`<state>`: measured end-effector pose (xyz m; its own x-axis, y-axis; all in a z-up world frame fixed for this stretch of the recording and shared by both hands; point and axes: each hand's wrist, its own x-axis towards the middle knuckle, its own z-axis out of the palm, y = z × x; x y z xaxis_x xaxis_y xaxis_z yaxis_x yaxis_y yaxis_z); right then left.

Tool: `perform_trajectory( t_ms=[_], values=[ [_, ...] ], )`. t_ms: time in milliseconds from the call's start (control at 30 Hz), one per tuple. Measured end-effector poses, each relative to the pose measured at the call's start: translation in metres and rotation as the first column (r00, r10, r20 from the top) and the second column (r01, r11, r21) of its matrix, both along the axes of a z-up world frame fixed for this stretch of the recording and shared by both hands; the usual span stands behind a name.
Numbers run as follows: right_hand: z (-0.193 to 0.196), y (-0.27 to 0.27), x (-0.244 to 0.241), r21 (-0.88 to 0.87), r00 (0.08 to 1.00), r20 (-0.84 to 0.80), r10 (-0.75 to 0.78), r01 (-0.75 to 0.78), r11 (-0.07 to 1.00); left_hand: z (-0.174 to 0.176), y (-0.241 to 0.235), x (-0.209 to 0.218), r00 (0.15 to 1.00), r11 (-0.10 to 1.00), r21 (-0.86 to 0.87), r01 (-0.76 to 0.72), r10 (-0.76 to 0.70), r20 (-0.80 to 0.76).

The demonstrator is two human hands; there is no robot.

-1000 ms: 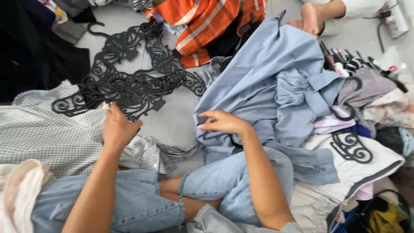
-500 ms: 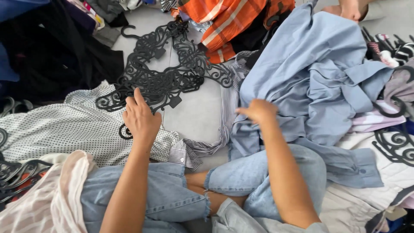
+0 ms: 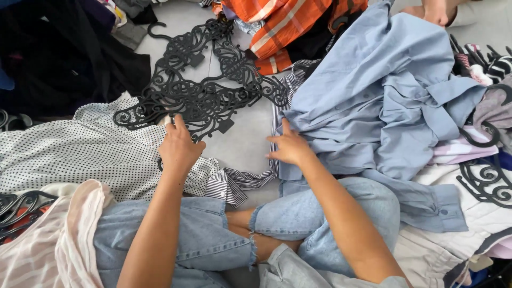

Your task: A person sits on the floor and sorts through a large pile of various clothing items, occasionally placing them on hangers.

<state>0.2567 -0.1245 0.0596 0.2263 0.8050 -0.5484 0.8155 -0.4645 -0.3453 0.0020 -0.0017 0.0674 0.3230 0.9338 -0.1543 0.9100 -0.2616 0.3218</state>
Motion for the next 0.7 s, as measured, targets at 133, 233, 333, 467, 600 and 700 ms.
perform_trajectory(
  t_ms=[133, 233, 333, 467, 600, 700],
  values=[
    [0.007, -0.002, -0.015, -0.013, 0.955, 0.271, 0.121, -0.122, 0.992, -0.002, 0.005, -0.001, 1.0, 0.999, -0.049, -0.002, 0.003, 0.006],
    [-0.057, -0.011, -0.019, 0.312, 0.742, 0.66, 0.121, -0.417, 0.854, -0.003, 0.004, 0.0, 1.0, 0.999, -0.042, -0.02, 0.019, -0.008],
    [-0.019, -0.021, -0.065, 0.254, 0.855, 0.287, 0.432, -0.503, 0.826, -0.005, 0.004, 0.0, 1.0, 0.997, -0.073, -0.018, 0.018, -0.003],
    [-0.069, -0.037, -0.094, 0.105, 0.834, -0.145, 0.533, -0.522, 0.846, -0.008, 0.008, -0.001, 1.0, 0.994, -0.107, -0.021, 0.021, -0.003],
    [-0.074, -0.029, -0.084, 0.02, 0.854, 0.07, 0.515, -0.517, 0.856, 0.0, 0.007, -0.001, 1.0, 0.99, -0.135, -0.027, 0.026, -0.004],
    [-0.042, -0.008, -0.05, 0.114, 0.901, 0.292, 0.321, -0.365, 0.924, -0.001, 0.01, -0.005, 1.0, 0.984, -0.175, -0.017, 0.016, -0.007]
  ],
)
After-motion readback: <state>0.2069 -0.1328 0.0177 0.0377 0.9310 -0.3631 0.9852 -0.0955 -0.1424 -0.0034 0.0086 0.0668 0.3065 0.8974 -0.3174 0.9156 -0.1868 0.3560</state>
